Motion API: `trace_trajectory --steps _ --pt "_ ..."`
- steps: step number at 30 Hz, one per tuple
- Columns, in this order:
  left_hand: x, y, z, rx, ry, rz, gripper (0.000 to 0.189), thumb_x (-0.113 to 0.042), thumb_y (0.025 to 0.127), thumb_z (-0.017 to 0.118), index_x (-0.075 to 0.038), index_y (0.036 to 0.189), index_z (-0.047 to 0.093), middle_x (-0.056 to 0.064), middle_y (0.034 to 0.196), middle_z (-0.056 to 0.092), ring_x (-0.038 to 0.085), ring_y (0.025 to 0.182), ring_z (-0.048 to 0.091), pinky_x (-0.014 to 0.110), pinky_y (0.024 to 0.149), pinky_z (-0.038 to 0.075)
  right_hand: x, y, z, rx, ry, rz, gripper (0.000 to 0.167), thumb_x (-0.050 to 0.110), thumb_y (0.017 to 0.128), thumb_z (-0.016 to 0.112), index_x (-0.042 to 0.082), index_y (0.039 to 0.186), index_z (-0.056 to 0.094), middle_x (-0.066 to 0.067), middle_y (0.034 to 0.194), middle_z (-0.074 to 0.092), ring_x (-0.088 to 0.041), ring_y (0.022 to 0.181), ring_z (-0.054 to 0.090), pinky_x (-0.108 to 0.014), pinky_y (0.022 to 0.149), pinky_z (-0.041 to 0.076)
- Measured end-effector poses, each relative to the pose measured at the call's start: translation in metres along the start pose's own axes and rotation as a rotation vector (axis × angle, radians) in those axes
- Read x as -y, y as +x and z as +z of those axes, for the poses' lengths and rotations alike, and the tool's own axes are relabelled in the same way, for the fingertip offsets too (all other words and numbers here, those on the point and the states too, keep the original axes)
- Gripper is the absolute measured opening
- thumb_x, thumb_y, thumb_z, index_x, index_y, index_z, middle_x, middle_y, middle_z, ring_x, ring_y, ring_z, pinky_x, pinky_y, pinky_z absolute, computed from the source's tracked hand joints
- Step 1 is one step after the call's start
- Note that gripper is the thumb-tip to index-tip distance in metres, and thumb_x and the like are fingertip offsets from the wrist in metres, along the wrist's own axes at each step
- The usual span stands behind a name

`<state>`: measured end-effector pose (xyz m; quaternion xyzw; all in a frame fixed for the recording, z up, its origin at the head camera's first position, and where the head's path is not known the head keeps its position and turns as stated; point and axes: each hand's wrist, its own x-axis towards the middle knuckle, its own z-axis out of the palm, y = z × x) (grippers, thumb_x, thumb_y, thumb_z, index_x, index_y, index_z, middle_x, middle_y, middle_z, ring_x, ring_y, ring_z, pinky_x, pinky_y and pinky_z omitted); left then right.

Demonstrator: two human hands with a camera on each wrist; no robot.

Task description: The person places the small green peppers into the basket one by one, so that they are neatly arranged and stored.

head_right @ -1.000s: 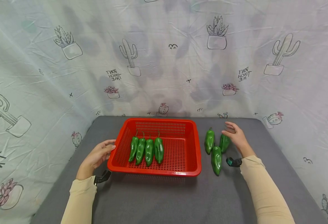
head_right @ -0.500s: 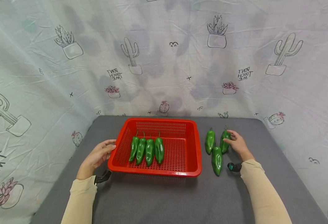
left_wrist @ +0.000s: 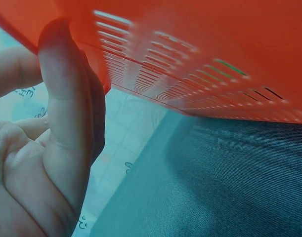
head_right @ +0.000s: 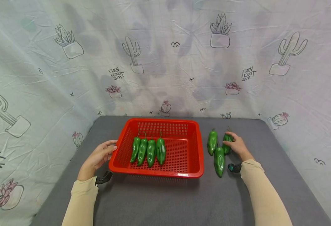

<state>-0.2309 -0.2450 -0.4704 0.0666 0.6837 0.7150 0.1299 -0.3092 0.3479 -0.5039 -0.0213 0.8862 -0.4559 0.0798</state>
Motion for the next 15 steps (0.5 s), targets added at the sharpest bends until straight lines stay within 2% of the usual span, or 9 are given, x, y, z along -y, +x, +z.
trace_trajectory --steps 7,15 --pt "-0.0011 -0.0004 0.0007 -0.006 0.007 -0.007 0.05 -0.009 0.097 0.051 0.011 0.137 0.028 0.002 0.097 0.067 0.012 0.082 0.068 0.03 0.073 0.057 0.0002 0.0041 0.0004 0.027 -0.044 0.005 0.064 0.02 0.094 0.057 -0.001 0.146 0.026 -0.037 0.149 0.011 -0.056 0.135 0.012 -0.067 0.104 0.022" --pt "-0.0023 -0.0015 0.0016 -0.015 0.007 -0.01 0.051 -0.009 0.097 0.051 0.01 0.137 0.027 0.0 0.096 0.067 0.011 0.081 0.067 0.029 0.072 0.057 0.0022 0.0078 0.0015 0.037 -0.082 0.027 0.064 0.019 0.094 0.058 -0.003 0.146 0.027 -0.037 0.149 0.01 -0.056 0.136 0.009 -0.068 0.105 0.018"
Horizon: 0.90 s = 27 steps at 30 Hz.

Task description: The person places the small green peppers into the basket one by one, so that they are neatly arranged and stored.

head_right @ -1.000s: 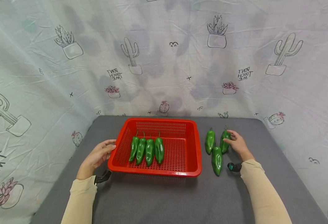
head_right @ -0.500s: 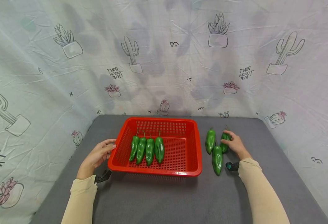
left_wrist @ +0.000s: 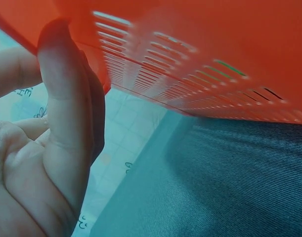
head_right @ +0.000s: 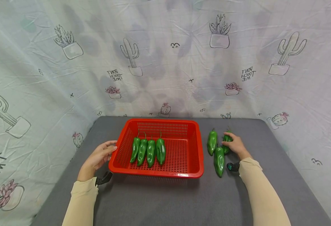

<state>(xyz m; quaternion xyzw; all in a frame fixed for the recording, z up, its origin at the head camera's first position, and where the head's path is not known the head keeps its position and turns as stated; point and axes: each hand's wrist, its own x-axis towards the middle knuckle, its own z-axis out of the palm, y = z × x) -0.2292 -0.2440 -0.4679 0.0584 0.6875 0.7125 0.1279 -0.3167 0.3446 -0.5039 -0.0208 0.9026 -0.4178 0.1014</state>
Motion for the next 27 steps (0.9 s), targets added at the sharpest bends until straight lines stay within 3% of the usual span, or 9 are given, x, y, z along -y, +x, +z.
trace_trajectory --steps 14,20,27 --pt "0.0024 0.0008 -0.0018 0.009 0.006 0.013 0.05 -0.01 0.097 0.051 0.01 0.137 0.028 0.001 0.097 0.067 0.013 0.082 0.068 0.031 0.073 0.057 -0.0035 0.0001 0.0038 -0.072 -0.01 -0.003 0.065 0.013 0.092 0.058 -0.004 0.145 0.026 -0.038 0.148 0.015 -0.055 0.133 0.019 -0.065 0.104 0.025" --pt "0.0016 0.0012 -0.0018 0.013 0.007 0.015 0.051 -0.01 0.097 0.052 0.01 0.137 0.028 0.001 0.096 0.067 0.012 0.081 0.068 0.03 0.073 0.057 -0.0075 -0.0006 0.0027 -0.123 -0.008 -0.033 0.065 0.014 0.092 0.059 -0.004 0.145 0.027 -0.04 0.141 0.025 -0.05 0.119 0.036 -0.057 0.094 0.036" --pt "0.0012 0.002 -0.0024 0.011 -0.009 0.001 0.051 -0.009 0.097 0.051 0.01 0.138 0.027 0.001 0.095 0.067 0.012 0.081 0.068 0.029 0.072 0.057 -0.0059 -0.0028 -0.0026 -0.171 0.028 -0.034 0.067 0.018 0.093 0.059 -0.002 0.147 0.024 -0.038 0.142 0.025 -0.049 0.12 0.036 -0.055 0.091 0.038"
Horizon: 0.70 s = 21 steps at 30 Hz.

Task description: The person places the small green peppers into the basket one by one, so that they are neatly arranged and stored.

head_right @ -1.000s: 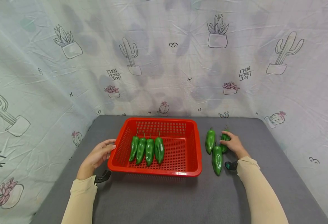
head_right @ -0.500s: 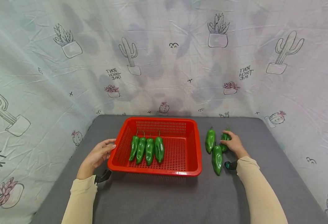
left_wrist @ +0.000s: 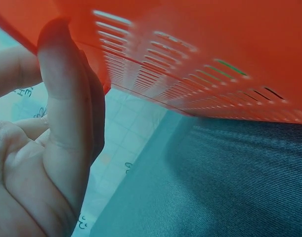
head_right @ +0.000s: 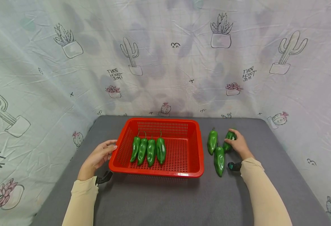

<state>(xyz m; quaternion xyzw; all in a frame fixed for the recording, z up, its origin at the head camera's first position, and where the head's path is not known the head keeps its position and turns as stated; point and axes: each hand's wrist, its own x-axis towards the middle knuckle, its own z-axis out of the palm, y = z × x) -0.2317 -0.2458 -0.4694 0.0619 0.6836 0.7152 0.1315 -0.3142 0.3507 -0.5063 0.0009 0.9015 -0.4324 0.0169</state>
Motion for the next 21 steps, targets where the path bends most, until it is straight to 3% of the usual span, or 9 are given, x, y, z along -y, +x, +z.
trace_trajectory --steps 6,13,18,21 --pt "-0.001 0.0 0.0 0.0 -0.007 -0.008 0.05 -0.007 0.098 0.049 0.009 0.139 0.026 0.001 0.096 0.067 0.012 0.081 0.067 0.029 0.071 0.057 0.008 -0.002 -0.006 -0.018 0.001 0.002 0.069 0.024 0.094 0.058 0.001 0.148 0.022 -0.039 0.138 0.03 -0.048 0.114 0.042 -0.049 0.083 0.043" --pt "-0.001 0.0 0.0 0.001 -0.011 -0.007 0.05 -0.008 0.097 0.051 0.01 0.138 0.027 0.002 0.095 0.067 0.012 0.081 0.068 0.029 0.072 0.057 0.02 -0.002 -0.011 -0.056 0.051 -0.019 0.069 0.025 0.094 0.058 0.004 0.15 0.022 -0.035 0.134 0.036 -0.041 0.11 0.046 -0.032 0.074 0.046" --pt "-0.002 -0.001 0.001 0.003 0.0 0.002 0.051 -0.009 0.097 0.052 0.011 0.136 0.028 0.001 0.095 0.067 0.012 0.08 0.068 0.029 0.072 0.057 0.032 -0.003 -0.013 -0.055 0.108 -0.031 0.07 0.027 0.095 0.057 0.007 0.151 0.019 -0.033 0.135 0.036 -0.039 0.112 0.046 -0.031 0.074 0.05" --pt "-0.002 -0.002 0.002 0.001 0.002 0.001 0.051 -0.01 0.097 0.052 0.011 0.137 0.028 0.001 0.095 0.067 0.012 0.08 0.068 0.029 0.072 0.057 0.039 -0.004 -0.014 -0.053 0.127 -0.046 0.071 0.029 0.095 0.057 0.009 0.151 0.019 -0.032 0.134 0.038 -0.031 0.108 0.049 -0.026 0.071 0.051"
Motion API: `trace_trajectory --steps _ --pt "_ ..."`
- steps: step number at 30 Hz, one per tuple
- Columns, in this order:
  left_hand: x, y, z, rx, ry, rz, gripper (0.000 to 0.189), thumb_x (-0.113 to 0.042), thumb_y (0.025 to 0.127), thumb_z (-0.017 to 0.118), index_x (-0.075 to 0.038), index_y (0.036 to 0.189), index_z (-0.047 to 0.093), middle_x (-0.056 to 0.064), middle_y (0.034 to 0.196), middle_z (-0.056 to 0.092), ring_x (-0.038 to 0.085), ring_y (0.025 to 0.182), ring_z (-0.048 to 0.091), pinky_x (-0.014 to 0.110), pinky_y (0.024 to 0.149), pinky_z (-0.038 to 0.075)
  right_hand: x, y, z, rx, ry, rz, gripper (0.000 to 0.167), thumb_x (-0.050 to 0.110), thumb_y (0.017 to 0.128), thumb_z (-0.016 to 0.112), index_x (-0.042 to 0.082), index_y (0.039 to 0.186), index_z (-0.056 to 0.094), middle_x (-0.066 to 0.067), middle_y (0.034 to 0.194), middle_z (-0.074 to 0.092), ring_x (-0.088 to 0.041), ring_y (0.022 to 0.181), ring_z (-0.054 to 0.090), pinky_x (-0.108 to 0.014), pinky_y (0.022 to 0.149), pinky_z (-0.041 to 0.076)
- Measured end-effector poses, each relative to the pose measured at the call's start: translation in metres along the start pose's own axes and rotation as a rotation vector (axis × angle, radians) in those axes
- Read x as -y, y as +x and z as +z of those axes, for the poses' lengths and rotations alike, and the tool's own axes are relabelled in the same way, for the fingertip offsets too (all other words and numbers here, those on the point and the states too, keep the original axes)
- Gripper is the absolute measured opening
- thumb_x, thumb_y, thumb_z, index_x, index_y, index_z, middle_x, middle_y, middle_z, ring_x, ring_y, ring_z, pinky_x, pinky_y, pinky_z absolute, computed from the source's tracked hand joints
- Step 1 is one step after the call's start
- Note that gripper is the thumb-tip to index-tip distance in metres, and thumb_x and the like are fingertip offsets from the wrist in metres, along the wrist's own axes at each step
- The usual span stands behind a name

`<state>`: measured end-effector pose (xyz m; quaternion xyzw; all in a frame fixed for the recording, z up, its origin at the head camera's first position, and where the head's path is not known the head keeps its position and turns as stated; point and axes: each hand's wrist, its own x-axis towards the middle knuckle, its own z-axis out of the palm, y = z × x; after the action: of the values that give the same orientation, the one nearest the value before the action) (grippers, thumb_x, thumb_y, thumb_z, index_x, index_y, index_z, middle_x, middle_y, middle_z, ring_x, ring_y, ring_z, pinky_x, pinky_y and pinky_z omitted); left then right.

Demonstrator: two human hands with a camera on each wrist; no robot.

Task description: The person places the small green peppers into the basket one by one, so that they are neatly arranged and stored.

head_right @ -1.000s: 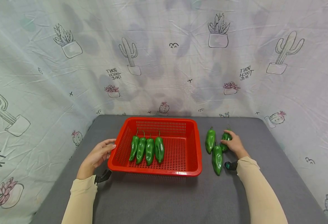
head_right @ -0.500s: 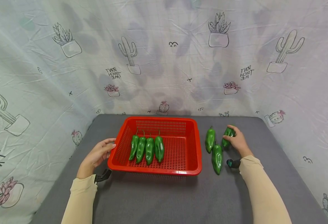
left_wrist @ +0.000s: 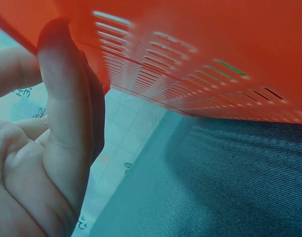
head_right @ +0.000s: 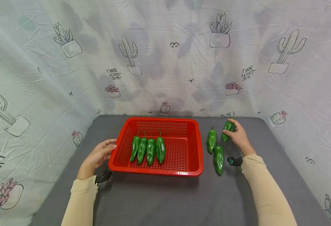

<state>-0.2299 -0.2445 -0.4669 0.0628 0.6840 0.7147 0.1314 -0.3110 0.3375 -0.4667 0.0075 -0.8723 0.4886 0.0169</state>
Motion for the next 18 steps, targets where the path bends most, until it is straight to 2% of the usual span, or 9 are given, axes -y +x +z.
trace_trajectory --steps 5,7,15,18 --pt "0.0 0.0 0.0 -0.003 -0.004 -0.011 0.05 -0.008 0.097 0.051 0.01 0.138 0.027 0.002 0.095 0.067 0.012 0.08 0.068 0.029 0.071 0.057 0.011 0.0 0.0 0.014 0.01 -0.039 0.072 0.033 0.094 0.058 0.011 0.151 0.02 -0.028 0.133 0.042 -0.004 0.093 0.05 -0.019 0.068 0.05" --pt "0.0 0.0 0.0 -0.003 -0.008 -0.015 0.05 -0.007 0.098 0.049 0.01 0.138 0.027 0.002 0.095 0.067 0.012 0.08 0.067 0.029 0.071 0.057 0.016 0.0 0.001 0.023 0.022 -0.052 0.072 0.033 0.094 0.058 0.012 0.151 0.02 -0.027 0.134 0.041 0.002 0.09 0.048 -0.018 0.068 0.049" --pt "-0.014 -0.007 0.007 0.014 0.0 -0.019 0.049 -0.004 0.098 0.047 0.012 0.138 0.025 0.003 0.096 0.067 0.014 0.081 0.068 0.03 0.073 0.057 0.031 0.002 0.004 0.051 0.075 -0.093 0.071 0.029 0.094 0.058 0.011 0.151 0.019 -0.027 0.135 0.04 0.006 0.089 0.049 -0.018 0.069 0.051" --pt "-0.01 -0.005 0.005 0.011 -0.003 -0.015 0.049 -0.006 0.098 0.049 0.012 0.138 0.026 0.002 0.095 0.067 0.014 0.081 0.068 0.029 0.072 0.057 0.038 0.002 0.005 0.06 0.086 -0.11 0.071 0.029 0.094 0.059 0.012 0.151 0.02 -0.025 0.135 0.04 0.005 0.091 0.049 -0.018 0.069 0.051"
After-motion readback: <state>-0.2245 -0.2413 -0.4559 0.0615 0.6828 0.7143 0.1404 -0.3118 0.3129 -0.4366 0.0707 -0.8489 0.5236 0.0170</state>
